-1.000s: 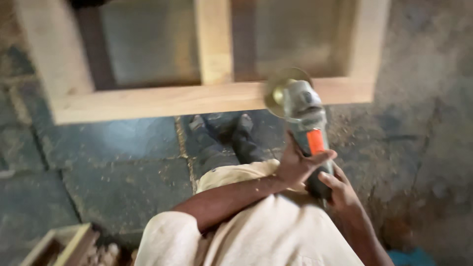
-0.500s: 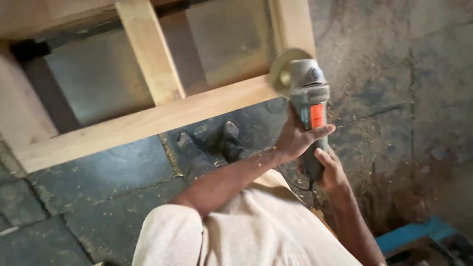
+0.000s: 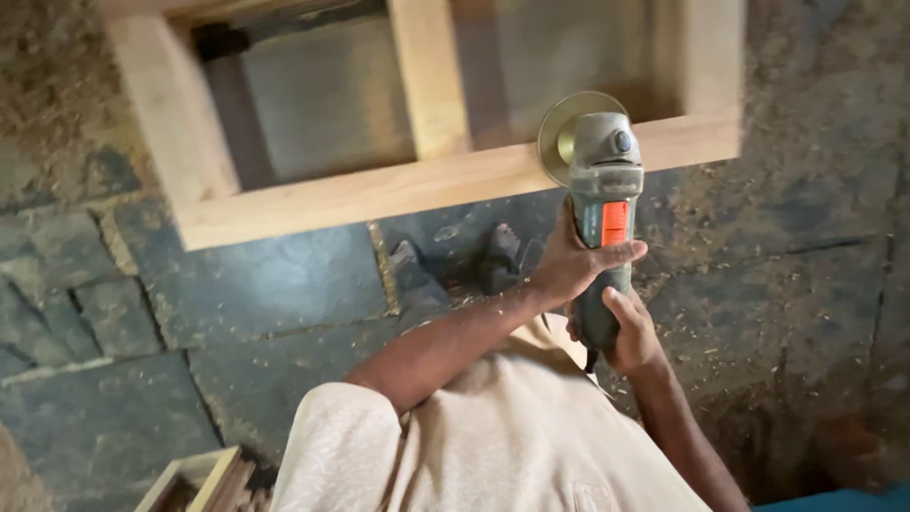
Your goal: The person uses an angle grinder with a sanding disc to smooth the surface of a wooden frame lying on the floor. They systematically move the tool along the edges and flat surfaces of the frame, generating wood dust.
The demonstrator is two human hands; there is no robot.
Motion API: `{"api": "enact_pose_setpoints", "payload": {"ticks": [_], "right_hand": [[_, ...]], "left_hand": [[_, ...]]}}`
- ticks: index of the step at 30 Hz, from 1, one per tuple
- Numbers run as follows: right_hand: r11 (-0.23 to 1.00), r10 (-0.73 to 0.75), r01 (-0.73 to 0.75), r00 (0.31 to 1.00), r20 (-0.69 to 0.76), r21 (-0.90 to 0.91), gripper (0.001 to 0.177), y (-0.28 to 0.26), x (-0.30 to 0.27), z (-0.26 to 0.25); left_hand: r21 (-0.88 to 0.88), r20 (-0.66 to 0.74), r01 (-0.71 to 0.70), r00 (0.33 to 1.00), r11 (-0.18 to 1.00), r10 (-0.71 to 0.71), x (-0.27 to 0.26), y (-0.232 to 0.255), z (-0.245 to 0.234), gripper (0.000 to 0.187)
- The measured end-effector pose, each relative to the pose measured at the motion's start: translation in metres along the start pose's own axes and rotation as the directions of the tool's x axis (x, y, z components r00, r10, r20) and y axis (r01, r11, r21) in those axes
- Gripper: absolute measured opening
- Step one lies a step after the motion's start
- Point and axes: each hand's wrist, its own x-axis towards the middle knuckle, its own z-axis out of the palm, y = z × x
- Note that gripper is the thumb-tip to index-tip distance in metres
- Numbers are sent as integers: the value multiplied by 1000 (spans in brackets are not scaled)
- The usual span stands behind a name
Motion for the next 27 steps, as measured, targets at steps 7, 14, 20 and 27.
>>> {"api": "enact_pose_setpoints", "payload": {"ticks": [7,14,20,27], "right_hand": [[998,26,-21,996,89,-51,57,50,9,77],[994,71,-63,994,82,-89,58,86,21,140],[987,68,-41,982,174,-155,61,114,26,191],[968,167,-118,961,222,-220,56,135,42,228]], "left_hand": [[25,-74,-42,996,999,44,-51,41,-83,92],[61,-78,-100,991,993,105,-81,76,-156,102],[196,-158,-212,957,957,244,-114,99,-209,97],[244,-262,-279,903,929,340,-145,119,-255,92]]}}
